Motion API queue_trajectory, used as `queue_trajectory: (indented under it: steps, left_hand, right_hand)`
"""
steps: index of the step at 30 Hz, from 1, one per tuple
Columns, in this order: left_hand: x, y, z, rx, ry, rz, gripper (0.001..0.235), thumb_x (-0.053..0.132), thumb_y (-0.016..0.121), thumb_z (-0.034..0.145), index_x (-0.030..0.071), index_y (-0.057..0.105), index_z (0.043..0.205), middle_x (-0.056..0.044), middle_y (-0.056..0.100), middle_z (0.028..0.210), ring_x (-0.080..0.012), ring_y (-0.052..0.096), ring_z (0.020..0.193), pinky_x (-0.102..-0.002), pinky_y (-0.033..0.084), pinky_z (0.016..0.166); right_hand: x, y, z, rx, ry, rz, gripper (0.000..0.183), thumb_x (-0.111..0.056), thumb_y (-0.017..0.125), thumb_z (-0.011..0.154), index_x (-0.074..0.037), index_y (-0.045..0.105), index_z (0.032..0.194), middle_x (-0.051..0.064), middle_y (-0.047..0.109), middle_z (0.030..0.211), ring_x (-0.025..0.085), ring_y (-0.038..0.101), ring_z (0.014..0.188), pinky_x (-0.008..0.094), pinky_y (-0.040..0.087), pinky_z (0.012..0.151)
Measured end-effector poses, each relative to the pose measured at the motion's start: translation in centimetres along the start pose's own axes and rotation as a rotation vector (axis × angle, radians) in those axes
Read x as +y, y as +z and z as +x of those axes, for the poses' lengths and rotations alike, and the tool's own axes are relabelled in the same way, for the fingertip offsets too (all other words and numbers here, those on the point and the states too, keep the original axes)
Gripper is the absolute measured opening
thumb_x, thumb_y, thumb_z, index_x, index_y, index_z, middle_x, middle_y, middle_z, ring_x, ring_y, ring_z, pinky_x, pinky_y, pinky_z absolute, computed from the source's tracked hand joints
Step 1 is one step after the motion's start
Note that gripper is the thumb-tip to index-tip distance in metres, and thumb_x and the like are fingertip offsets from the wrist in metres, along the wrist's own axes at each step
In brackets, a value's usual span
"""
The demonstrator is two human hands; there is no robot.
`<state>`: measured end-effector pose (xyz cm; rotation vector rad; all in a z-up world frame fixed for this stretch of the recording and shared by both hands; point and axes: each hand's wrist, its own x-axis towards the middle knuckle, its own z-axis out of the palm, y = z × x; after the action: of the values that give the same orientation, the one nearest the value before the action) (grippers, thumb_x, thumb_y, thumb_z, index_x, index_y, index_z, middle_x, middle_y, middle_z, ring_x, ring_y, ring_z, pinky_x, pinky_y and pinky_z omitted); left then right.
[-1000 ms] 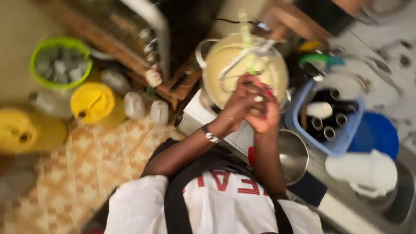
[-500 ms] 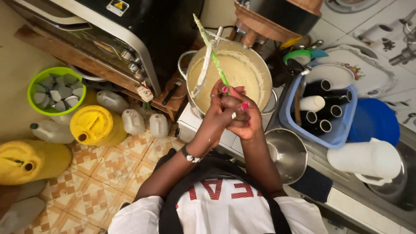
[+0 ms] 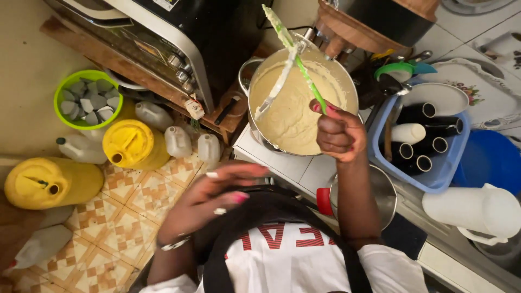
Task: The person scrapes batter from a stand mixer's beater attachment using a green spatula. They then use the spatula to scrape the sides of the mixing bowl and mix the batter.
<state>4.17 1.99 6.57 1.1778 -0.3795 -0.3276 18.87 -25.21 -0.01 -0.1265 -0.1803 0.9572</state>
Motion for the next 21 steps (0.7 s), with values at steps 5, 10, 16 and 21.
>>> queue_trajectory:
  steps: [5,10,16,21]
  left_hand:
    - [0.4,-2.8,-3.4,0.278,0.06,0.181,0.031,0.009,0.046,0.087,0.001,0.047,0.117,-0.016,0.058,0.118,-0.0239,0.058,0.11,-0.032,0.048,0.092]
    - [-0.1,-3.9,-5.5,0.63,0.298,0.169,0.031,0.009,0.049,0.086,-0.005,0.046,0.114,-0.021,0.057,0.11,-0.0282,0.059,0.106,-0.031,0.051,0.088]
    - [-0.8,-4.6,-4.5,0.657,0.29,0.106,0.028,0.006,0.049,0.087,0.001,0.048,0.114,-0.014,0.055,0.116,-0.023,0.057,0.11,-0.029,0.051,0.087]
    - [0.2,-4.4,-2.0,0.639,0.164,0.221,0.029,0.008,0.05,0.087,0.003,0.046,0.115,-0.013,0.057,0.114,-0.0191,0.055,0.11,-0.028,0.045,0.089]
  right_hand:
    - [-0.6,2.6,-0.6,-0.036,0.075,0.053,0.012,-0.006,0.035,0.097,0.001,0.036,0.107,-0.002,0.029,0.054,0.001,0.022,0.031,0.014,0.02,0.026]
    - [-1.1,3.7,-1.0,-0.069,0.141,-0.053,0.013,-0.005,0.035,0.097,0.002,0.036,0.107,-0.006,0.024,0.052,0.001,0.025,0.031,0.015,0.02,0.026]
    - [-1.6,5.3,-1.8,-0.103,0.169,-0.072,0.013,-0.004,0.036,0.096,0.005,0.036,0.106,-0.004,0.027,0.051,0.004,0.032,0.032,0.014,0.025,0.027]
    - [-4.9,4.7,-3.9,0.095,0.319,-0.116,0.013,0.001,0.035,0.094,0.007,0.038,0.105,0.002,0.032,0.055,0.005,0.031,0.031,0.017,0.024,0.024]
